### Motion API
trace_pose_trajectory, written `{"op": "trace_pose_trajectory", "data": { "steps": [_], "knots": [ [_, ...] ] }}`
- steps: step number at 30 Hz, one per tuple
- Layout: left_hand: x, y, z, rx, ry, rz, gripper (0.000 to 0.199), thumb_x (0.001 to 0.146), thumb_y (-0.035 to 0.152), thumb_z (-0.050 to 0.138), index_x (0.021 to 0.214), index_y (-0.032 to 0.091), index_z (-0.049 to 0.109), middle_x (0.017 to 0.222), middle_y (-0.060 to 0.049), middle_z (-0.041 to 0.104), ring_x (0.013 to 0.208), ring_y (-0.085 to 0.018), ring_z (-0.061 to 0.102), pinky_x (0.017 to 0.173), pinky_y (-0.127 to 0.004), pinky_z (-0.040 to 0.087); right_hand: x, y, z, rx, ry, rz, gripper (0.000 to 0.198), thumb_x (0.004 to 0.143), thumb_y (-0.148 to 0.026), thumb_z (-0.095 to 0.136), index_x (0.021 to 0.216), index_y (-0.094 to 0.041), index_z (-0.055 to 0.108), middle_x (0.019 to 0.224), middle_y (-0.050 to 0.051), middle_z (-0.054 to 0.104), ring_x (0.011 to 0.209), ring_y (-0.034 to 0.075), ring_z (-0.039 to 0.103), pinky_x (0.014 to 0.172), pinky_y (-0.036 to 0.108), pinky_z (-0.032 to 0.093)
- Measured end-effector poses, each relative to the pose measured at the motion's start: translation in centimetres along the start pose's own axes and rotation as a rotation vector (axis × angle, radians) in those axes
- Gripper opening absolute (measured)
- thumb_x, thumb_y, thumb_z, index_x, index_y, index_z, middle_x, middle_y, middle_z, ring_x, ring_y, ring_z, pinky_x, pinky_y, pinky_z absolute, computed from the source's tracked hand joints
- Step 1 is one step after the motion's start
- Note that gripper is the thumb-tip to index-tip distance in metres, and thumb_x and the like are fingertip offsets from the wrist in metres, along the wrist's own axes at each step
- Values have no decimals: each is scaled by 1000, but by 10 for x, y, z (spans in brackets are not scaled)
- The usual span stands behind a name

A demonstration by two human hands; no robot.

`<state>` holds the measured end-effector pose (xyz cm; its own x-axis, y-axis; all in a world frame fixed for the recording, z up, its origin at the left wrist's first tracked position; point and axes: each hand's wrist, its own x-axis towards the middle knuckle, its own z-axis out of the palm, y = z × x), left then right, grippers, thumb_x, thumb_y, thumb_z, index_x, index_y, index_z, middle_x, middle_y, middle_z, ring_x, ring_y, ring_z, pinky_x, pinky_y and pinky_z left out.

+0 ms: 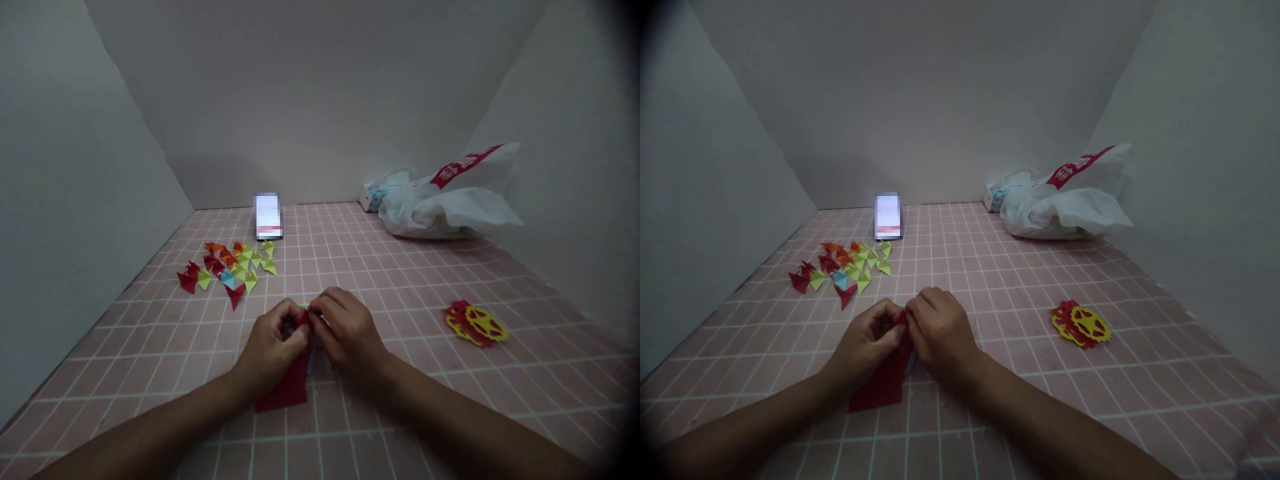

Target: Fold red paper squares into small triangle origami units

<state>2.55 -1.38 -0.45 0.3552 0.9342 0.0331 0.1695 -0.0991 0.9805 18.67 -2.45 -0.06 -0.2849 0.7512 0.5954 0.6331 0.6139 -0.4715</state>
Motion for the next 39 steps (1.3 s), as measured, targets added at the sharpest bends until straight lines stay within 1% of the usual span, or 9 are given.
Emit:
{"op": "trace_pose_trajectory", "data": {
  "steps": [4,8,14,19,27,32,35,39],
  "knots": [
    [0,1,1,-33,-1,-33,10,80,20,56,73,20,49,64,3,55,60,-13,51,59,-25,42,-1,-1,1,-15,22,-9,17,92,-11,45,81,-17,56,76,7,59,73,20,54,68,33,42],
    [0,-1,0,-13,3,-16,9,81,20,57,74,19,51,68,3,55,63,-13,51,60,-25,41,-2,-2,1,7,31,-1,14,91,-10,46,86,-18,57,77,5,60,73,19,54,68,32,42],
    [0,-1,-1,51,-1,5,7,82,21,56,76,19,53,70,2,55,65,-14,50,61,-26,41,-1,-1,0,37,9,8,15,91,-10,46,84,-18,56,76,5,59,72,18,54,67,32,41],
    [0,1,-1,89,0,13,6,82,20,55,76,20,53,70,2,55,66,-14,49,62,-26,41,-1,-1,0,33,19,-1,14,90,-9,47,83,-18,55,76,5,59,73,19,54,67,33,41],
    [-1,7,-2,218,4,75,6,80,15,53,75,19,53,71,2,56,68,-15,51,65,-27,40,-2,-1,1,40,7,5,13,89,-10,48,81,-19,52,77,5,58,73,19,53,67,33,41],
    [0,5,-2,234,-4,89,6,81,16,52,76,19,54,72,1,57,69,-15,52,67,-28,41,-1,-1,1,28,-19,-5,15,90,-8,45,80,-18,51,77,6,57,73,19,52,67,33,41],
    [1,3,-1,165,2,50,5,80,17,54,76,18,54,72,1,57,69,-15,52,65,-27,41,0,-2,1,32,-34,-16,16,90,-7,42,80,-17,50,77,7,55,73,20,51,66,33,42],
    [1,3,1,-81,-1,-76,8,81,22,59,79,18,53,70,3,55,61,-11,50,57,-23,41,0,-2,2,48,-10,-29,16,90,-6,41,81,-17,49,81,8,55,76,20,51,67,34,44]
  ]
}}
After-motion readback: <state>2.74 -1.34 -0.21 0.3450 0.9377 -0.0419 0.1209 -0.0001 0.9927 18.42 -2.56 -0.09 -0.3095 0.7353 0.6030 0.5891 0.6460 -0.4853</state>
